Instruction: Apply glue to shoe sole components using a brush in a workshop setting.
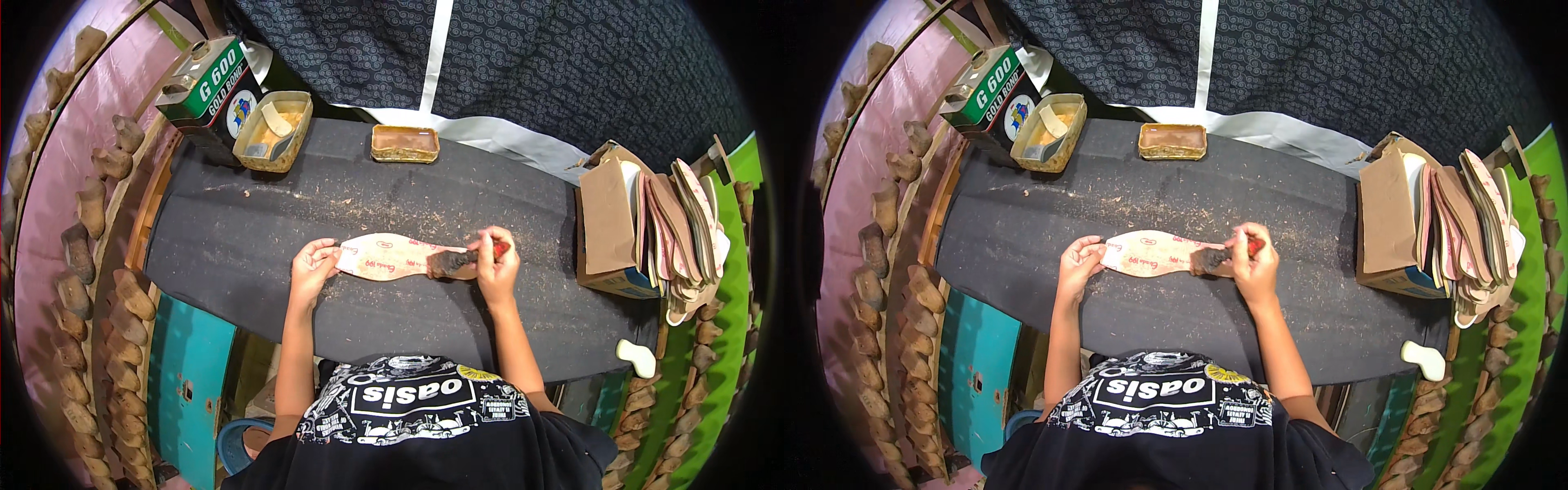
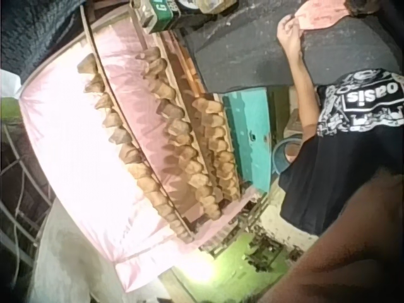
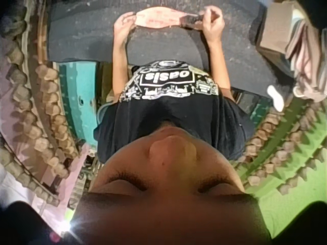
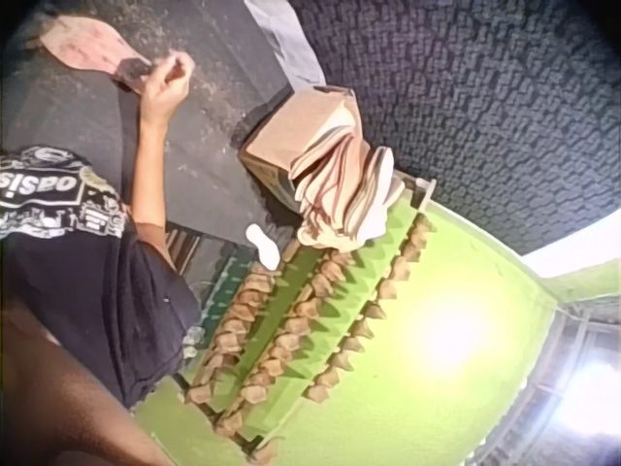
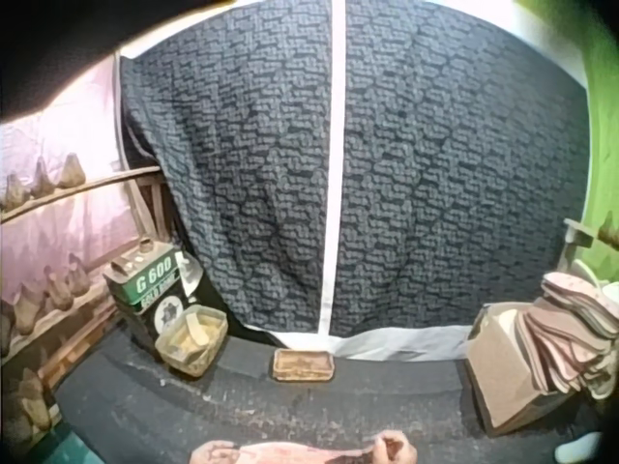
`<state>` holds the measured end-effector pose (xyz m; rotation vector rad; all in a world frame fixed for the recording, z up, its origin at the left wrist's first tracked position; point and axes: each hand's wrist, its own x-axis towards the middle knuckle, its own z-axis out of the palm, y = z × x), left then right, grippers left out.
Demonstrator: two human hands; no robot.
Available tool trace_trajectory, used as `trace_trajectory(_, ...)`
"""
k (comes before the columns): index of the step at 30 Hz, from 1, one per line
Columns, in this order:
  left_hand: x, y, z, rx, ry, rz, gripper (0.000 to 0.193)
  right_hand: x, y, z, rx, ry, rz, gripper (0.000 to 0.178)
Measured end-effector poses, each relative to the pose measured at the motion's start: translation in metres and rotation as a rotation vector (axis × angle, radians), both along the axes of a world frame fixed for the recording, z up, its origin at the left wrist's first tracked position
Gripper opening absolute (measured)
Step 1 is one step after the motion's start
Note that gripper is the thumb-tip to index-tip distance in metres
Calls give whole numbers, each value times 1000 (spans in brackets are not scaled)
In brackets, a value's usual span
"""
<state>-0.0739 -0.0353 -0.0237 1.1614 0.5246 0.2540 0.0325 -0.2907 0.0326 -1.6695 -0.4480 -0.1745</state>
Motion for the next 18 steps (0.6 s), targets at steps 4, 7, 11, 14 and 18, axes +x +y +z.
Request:
trace_trajectory(4,-3,1,-1,-13,-12,-5,24,7,-31,1,-7,43,-58,10)
trace_trajectory(7,-3,-1,-1,-7,-16,-8,24,10,-45,-1,-27,-31,-125,11)
trace_trajectory(11,-2,0,-3,-5,-10,-5,24,9,-43,0,-39,-83,-137,12)
trace_trajectory(14,-2,0,-3,-14,-19,-2,24,4,-29,1,79,-52,-142,12)
trace_trajectory(18,1,1,-2,5,0,-8,25,1,3,0,220,20,-102,11)
